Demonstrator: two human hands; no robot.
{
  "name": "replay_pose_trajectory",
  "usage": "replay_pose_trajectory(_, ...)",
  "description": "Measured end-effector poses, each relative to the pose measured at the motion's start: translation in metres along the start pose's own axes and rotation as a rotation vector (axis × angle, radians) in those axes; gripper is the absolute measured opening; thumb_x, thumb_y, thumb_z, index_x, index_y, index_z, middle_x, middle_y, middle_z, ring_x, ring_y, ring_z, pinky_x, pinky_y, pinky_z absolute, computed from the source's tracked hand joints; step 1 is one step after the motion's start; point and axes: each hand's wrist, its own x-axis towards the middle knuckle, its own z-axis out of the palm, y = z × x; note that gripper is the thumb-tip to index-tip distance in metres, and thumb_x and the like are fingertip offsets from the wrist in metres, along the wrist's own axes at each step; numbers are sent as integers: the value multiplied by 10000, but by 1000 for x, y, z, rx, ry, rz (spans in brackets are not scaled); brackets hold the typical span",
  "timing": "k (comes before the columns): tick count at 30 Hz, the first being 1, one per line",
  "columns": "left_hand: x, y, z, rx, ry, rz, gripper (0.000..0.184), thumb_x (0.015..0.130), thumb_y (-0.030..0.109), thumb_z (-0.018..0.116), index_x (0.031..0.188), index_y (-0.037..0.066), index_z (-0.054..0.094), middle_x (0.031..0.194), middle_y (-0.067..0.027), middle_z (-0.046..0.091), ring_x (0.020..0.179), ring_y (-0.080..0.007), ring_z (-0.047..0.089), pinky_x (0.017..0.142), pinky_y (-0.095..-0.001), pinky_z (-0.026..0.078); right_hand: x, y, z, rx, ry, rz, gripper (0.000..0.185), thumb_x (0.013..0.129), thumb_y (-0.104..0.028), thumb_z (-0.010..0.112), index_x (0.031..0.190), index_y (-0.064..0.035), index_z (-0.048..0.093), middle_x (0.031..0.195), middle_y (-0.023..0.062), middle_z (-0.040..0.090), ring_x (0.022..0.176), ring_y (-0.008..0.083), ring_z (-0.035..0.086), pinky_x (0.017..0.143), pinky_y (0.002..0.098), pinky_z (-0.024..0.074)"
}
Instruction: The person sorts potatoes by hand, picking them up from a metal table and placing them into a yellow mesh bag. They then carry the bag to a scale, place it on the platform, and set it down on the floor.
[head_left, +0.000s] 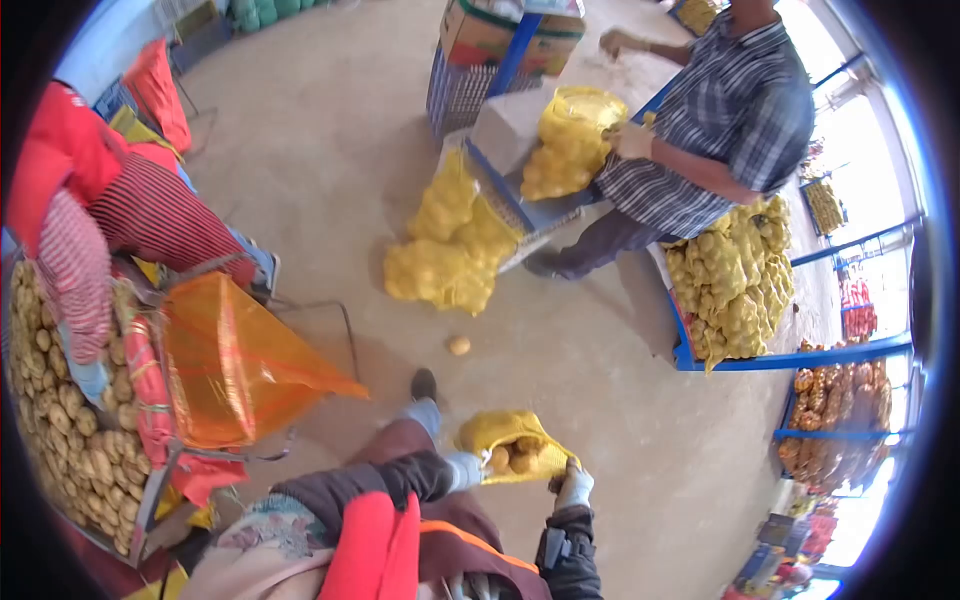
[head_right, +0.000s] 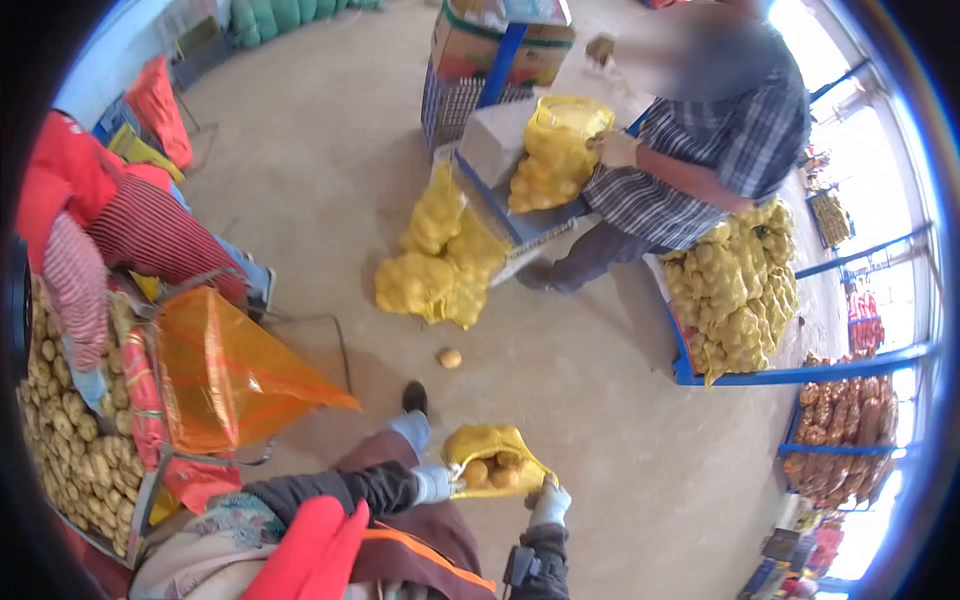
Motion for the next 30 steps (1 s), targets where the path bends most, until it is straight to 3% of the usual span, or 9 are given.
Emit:
replay_pose_trajectory(11, 189, 21, -145, -472, 362, -212, 413, 921, 381, 524, 1211, 86, 534, 999, -213, 651, 906, -396, 619, 796, -444, 471, 191, -181, 166, -258, -130, -75, 296, 906, -279, 590, 785, -11, 561, 500, 86, 520, 352, 192, 471, 342, 316, 378)
replay_pose_trajectory(17, 335, -45, -219, -594, 634, -184, 393, 885, 329, 592, 1150, 39, 571, 1017, -204, 647, 919, -362, 622, 805, -424, 479, 366, -186, 301, -627, -341, -270, 332, 867, -321, 639, 862, 11, 627, 562, 80, 561, 425, 177, 520, 399, 312, 403)
replay_pose_trajectory(20, 419, -103, -262, -1021, 669, -186, 438, 915, 372, 559, 1190, 32, 535, 1053, -204, 631, 925, -319, 625, 793, -413, 476, 372, -204, 378, -363, -385, -392, 374, 901, -350, 601, 1025, 3, 612, 793, 63, 632, 625, 166, 603, 518, 283, 460)
replay_pose_trajectory(23, 381, -102, -289, -1284, 723, 37, 435, 932, 382, 538, 1197, 37, 535, 1051, -186, 627, 973, -304, 619, 785, -405, 478, 438, -185, 407, 14, -428, -432, 338, 939, -343, 553, 1039, -25, 609, 888, 64, 645, 697, 170, 619, 604, 279, 481)
replay_pose_trajectory(25, 393, -148, -266, -1267, 1074, -41, 299, 931, 274, 557, 1144, 67, 592, 859, -56, 642, 770, -191, 617, 722, -321, 492, 447, -184, 406, 224, -499, -408, 243, 955, -231, 532, 1025, -7, 592, 912, 66, 592, 747, 142, 576, 625, 260, 482)
replay_pose_trajectory(26, 408, -181, -240, -1280, 1073, -61, 299, 931, 274, 557, 1144, 67, 592, 859, -56, 642, 770, -191, 617, 722, -321, 492, 443, -177, 398, 23, -484, -659, 257, 969, -246, 503, 1014, -6, 583, 914, 69, 582, 756, 138, 567, 632, 257, 473)
replay_pose_trajectory(27, 432, -222, -195, -813, 1054, -256, 294, 903, 259, 587, 1136, 80, 589, 960, -86, 627, 850, -236, 609, 754, -360, 491, 434, -165, 382, -182, -463, -911, 275, 983, -261, 475, 1002, -6, 575, 917, 72, 571, 766, 134, 558, 639, 254, 464)
replay_pose_trajectory(28, 449, -245, -162, -343, 992, -420, 298, 874, 245, 616, 1127, 92, 586, 1061, -116, 613, 929, -282, 600, 785, -399, 490, 422, -151, 367, -220, -411, -797, 280, 988, -264, 464, 990, -5, 571, 877, 67, 563, 743, 129, 552, 634, 255, 459)
replay_pose_trajectory(30, 470, -247, -124, -53, 891, -405, 357, 857, 260, 619, 1177, 113, 559, 1154, -127, 561, 1026, -327, 550, 848, -448, 455, 409, -114, 328, -303, -370, -620, 283, 994, -263, 452, 976, -7, 572, 826, 55, 565, 697, 119, 543, 622, 253, 448)
